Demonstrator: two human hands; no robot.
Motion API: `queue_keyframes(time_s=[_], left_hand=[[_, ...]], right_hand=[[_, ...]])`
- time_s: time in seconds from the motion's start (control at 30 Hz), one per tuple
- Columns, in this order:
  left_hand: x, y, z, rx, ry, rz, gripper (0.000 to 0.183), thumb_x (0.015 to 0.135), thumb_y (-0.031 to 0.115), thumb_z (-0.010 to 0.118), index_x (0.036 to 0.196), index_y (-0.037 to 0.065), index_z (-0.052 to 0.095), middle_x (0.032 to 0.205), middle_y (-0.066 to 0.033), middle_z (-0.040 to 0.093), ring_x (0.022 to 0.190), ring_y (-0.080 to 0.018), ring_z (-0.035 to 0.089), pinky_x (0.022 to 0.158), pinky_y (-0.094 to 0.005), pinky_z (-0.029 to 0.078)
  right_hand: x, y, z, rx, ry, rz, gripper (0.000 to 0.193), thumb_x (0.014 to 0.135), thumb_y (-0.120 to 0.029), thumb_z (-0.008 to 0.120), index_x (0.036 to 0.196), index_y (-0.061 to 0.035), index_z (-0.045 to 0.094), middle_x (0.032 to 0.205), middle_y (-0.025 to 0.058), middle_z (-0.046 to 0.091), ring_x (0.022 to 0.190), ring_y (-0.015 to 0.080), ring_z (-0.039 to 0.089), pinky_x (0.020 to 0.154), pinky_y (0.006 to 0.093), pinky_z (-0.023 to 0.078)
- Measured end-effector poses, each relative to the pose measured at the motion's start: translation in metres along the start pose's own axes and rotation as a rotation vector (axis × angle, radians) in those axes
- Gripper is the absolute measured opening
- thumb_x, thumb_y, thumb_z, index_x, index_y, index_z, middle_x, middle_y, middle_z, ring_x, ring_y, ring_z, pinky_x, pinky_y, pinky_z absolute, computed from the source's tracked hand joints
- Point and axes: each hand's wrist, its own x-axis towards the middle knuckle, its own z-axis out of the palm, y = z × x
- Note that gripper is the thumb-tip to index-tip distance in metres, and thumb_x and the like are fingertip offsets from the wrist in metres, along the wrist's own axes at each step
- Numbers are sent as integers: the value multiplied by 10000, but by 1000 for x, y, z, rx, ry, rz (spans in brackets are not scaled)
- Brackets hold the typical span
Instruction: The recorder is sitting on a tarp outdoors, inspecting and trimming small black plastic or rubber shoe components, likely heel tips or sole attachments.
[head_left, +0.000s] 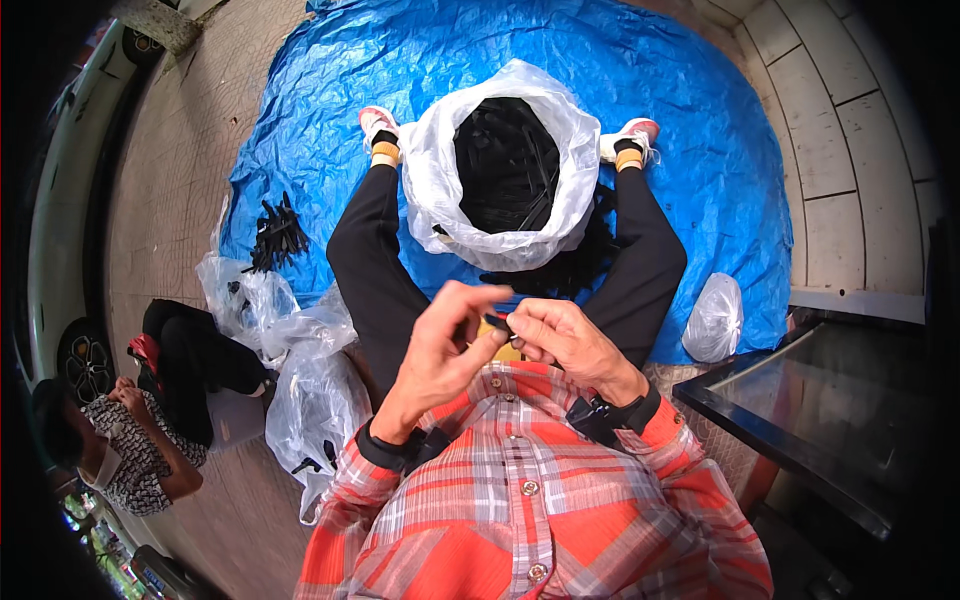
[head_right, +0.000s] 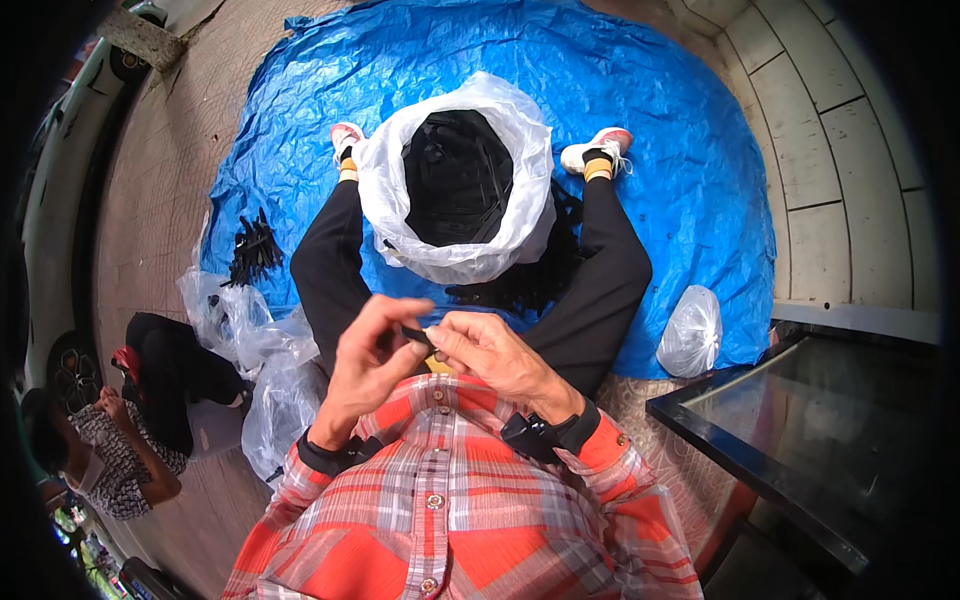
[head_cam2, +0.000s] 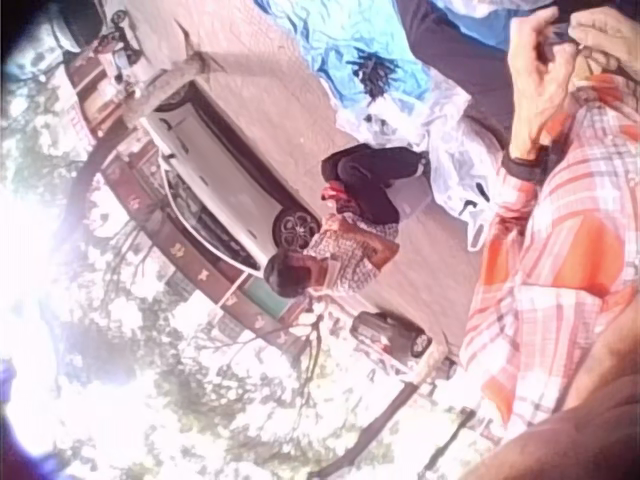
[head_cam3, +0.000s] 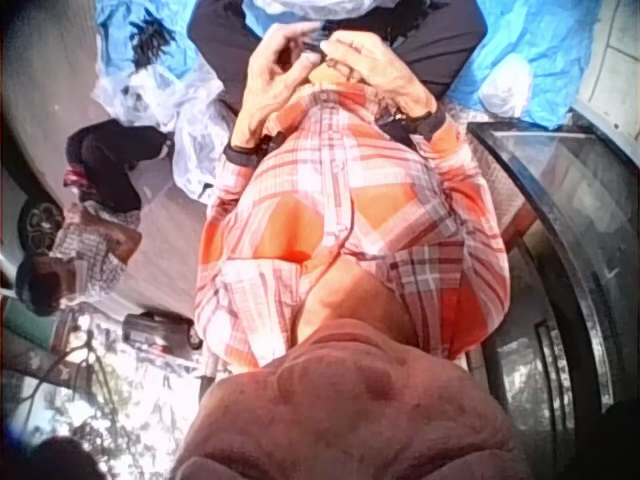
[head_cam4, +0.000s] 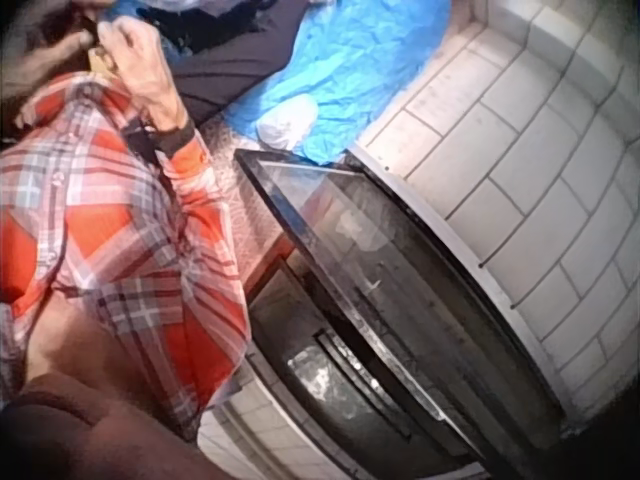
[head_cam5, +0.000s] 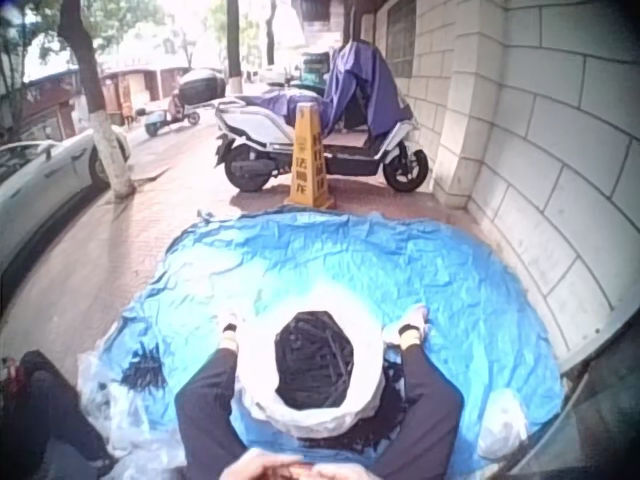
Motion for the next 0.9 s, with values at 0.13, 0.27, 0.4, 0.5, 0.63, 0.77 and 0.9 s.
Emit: queue_keyframes(time_s=[0.13, 0.27, 0.4, 0.5, 0.63, 0.77, 0.9], left_hand=[[-6, -26, -19, -423, 130, -254, 508, 731, 83, 682, 1199, 27, 493, 897, 18, 485, 684, -28, 409, 678, -175, 366], [-5, -33, -2, -582, -89, -265, 457, 715, 86, 729, 1122, 8, 535, 792, 29, 541, 677, -32, 473, 694, -191, 406], [-3, -44, 2, -628, -66, -289, 313, 734, 64, 716, 1007, 7, 573, 885, -31, 607, 772, -68, 559, 710, -205, 455], [-5, -47, 1, -707, -66, -327, 252, 744, 59, 708, 956, 11, 581, 909, -53, 620, 780, -90, 584, 691, -205, 475], [-3, -49, -2, -670, -51, -350, 207, 747, 40, 698, 915, 8, 582, 892, -52, 619, 774, -98, 596, 686, -217, 494], [-3, -41, -1, -623, -42, -378, 209, 744, 38, 700, 911, -1, 581, 880, -48, 616, 774, -97, 597, 677, -219, 500], [-8, -46, 5, -673, -5, -310, 232, 738, 41, 706, 927, -10, 580, 879, -60, 618, 773, -104, 601, 686, -219, 500]], right_hand=[[4, 10, 1, 291, 43, 58, 289, 933, -298, 457, 819, -44, 535, 678, 2, 556, 533, 32, 446, 481, 177, 355], [7, 15, 4, 354, -80, -1, 213, 947, -219, 428, 888, -32, 511, 714, 9, 543, 510, 25, 395, 447, 170, 302], [5, 18, 3, 328, -83, 25, 169, 937, -173, 442, 858, -34, 495, 683, -4, 520, 490, 21, 360, 431, 175, 283], [5, 8, 12, 200, 66, -20, 143, 928, -146, 449, 1011, -32, 477, 678, -9, 497, 536, 34, 427, 469, 180, 352], [7, 3, 17, 112, 99, -132, 224, 919, -175, 487, 1096, -38, 472, 804, 13, 520, 651, 45, 481, 546, 181, 404], [12, 10, 16, 384, 115, -54, 201, 885, -239, 567, 933, -45, 545, 737, -4, 529, 619, 24, 483, 532, 170, 390], [12, 8, 13, 655, 108, 75, 198, 844, -209, 619, 824, -23, 556, 685, 21, 562, 538, 50, 511, 475, 151, 377]])
